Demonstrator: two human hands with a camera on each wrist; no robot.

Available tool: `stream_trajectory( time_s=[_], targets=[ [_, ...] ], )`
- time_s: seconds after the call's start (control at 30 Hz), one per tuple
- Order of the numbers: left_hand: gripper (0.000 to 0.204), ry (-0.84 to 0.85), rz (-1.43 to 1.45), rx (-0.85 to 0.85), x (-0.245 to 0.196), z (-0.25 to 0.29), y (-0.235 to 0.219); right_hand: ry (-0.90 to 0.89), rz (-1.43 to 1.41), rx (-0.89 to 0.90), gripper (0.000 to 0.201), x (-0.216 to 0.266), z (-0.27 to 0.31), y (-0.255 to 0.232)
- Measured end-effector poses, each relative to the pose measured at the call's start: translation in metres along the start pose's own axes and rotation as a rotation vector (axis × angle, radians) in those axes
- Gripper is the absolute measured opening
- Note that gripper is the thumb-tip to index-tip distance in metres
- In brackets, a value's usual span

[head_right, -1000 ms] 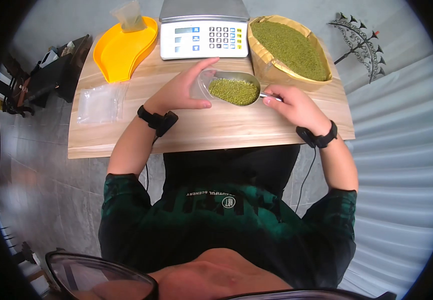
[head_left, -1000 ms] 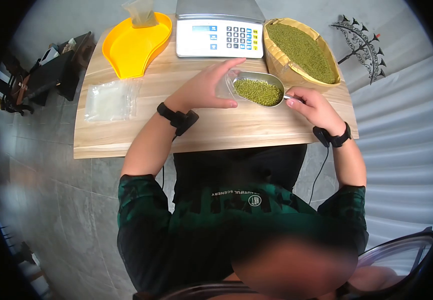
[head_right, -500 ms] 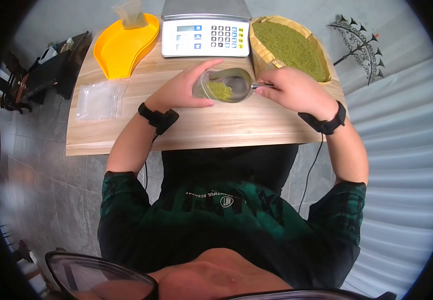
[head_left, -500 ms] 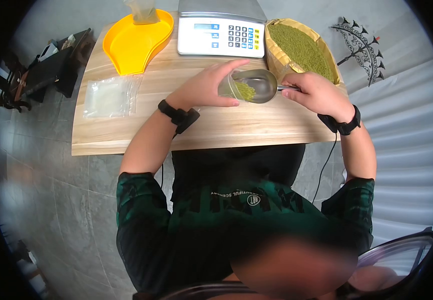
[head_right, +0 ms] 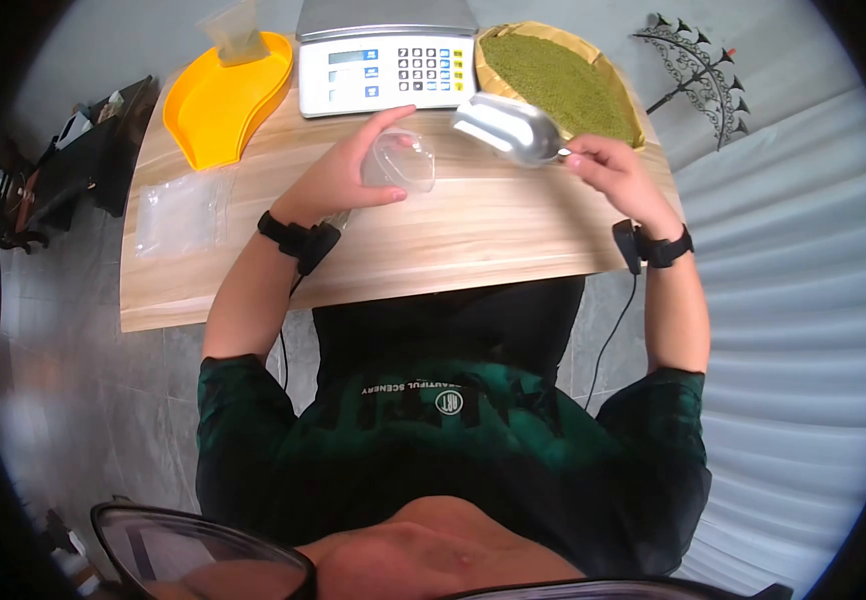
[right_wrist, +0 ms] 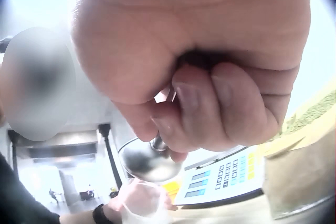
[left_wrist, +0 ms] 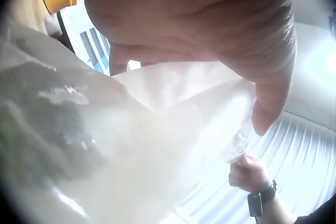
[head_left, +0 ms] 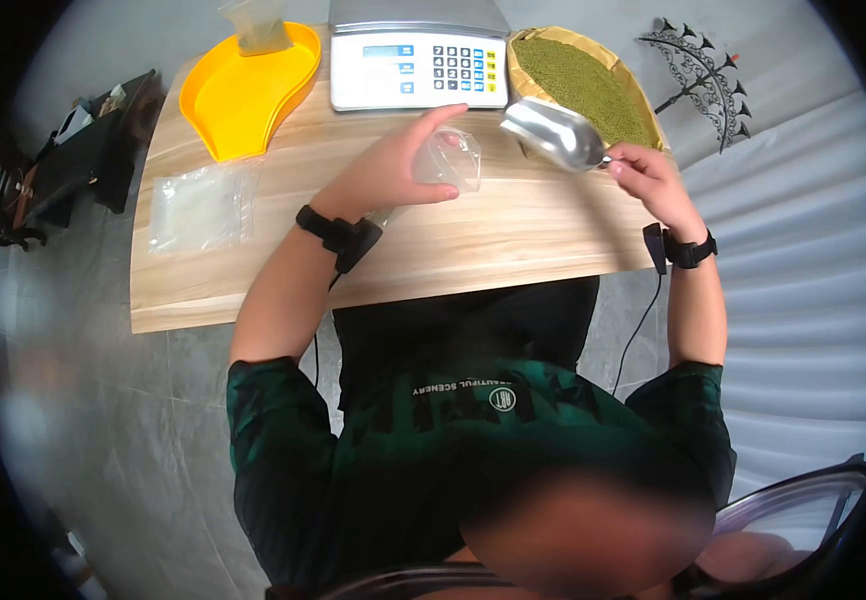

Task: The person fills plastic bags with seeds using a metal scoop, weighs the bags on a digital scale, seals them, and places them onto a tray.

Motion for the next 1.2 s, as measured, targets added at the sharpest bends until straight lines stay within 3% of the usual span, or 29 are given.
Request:
stream_trajectory(
  time_s=[0.07, 0.1, 0.17, 0.3, 0.37, 0.67, 0.73, 0.93, 1.03, 1.2],
  targets=[
    [0.09, -0.011, 0.009, -0.012, -0.001, 0.0, 0.0, 0.133, 0.026, -0.23, 0.017, -0.018, 0.008, -0.027],
    [0.09, -0.016, 0.019, -0.025, 0.0, 0.0, 0.001, 0.135, 0.027, -0.236, 0.017, -0.024, 0.01, -0.044],
    [0.09, -0.018, 0.032, -0.03, -0.001, -0.001, 0.001, 0.305, 0.185, -0.24, 0.028, -0.037, 0.01, -0.076],
    [0.091, -0.035, 0.019, -0.019, -0.001, -0.001, 0.0, 0.334, 0.477, -0.38, 0.036, -0.06, -0.003, -0.091],
    [0.091, -0.027, 0.008, -0.022, -0.001, 0.0, 0.0, 0.337, 0.483, -0.371, 0.036, -0.083, -0.02, -0.093],
    [0.092, -0.025, 0.0, -0.004, -0.003, 0.0, 0.001, 0.288, 0.618, -0.317, 0.042, -0.075, -0.092, -0.074],
    [0.093, -0.031, -0.003, -0.007, -0.003, 0.0, 0.001, 0.204, 0.725, -0.247, 0.042, -0.081, -0.106, -0.071],
    [0.093, -0.026, -0.007, 0.0, -0.007, 0.0, 0.0, 0.263, 0.68, -0.267, 0.041, -0.086, -0.103, -0.073],
    [0.092, -0.038, -0.017, -0.01, -0.007, 0.001, 0.0, 0.227, 0.625, -0.363, 0.04, -0.083, -0.084, -0.066],
    [0.093, -0.026, -0.024, -0.006, -0.005, 0.0, 0.002, 0.261, 0.288, -0.504, 0.03, -0.08, -0.054, -0.068]
  ],
)
Point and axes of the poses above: each hand's wrist, its own z-axis away from the middle knuckle, its own y-axis out of the palm, x = y × z, the point moved 1 cm from there along -z, towards the middle knuckle, and after that the axes turned 1 degree about y, right-handed, at the moved point
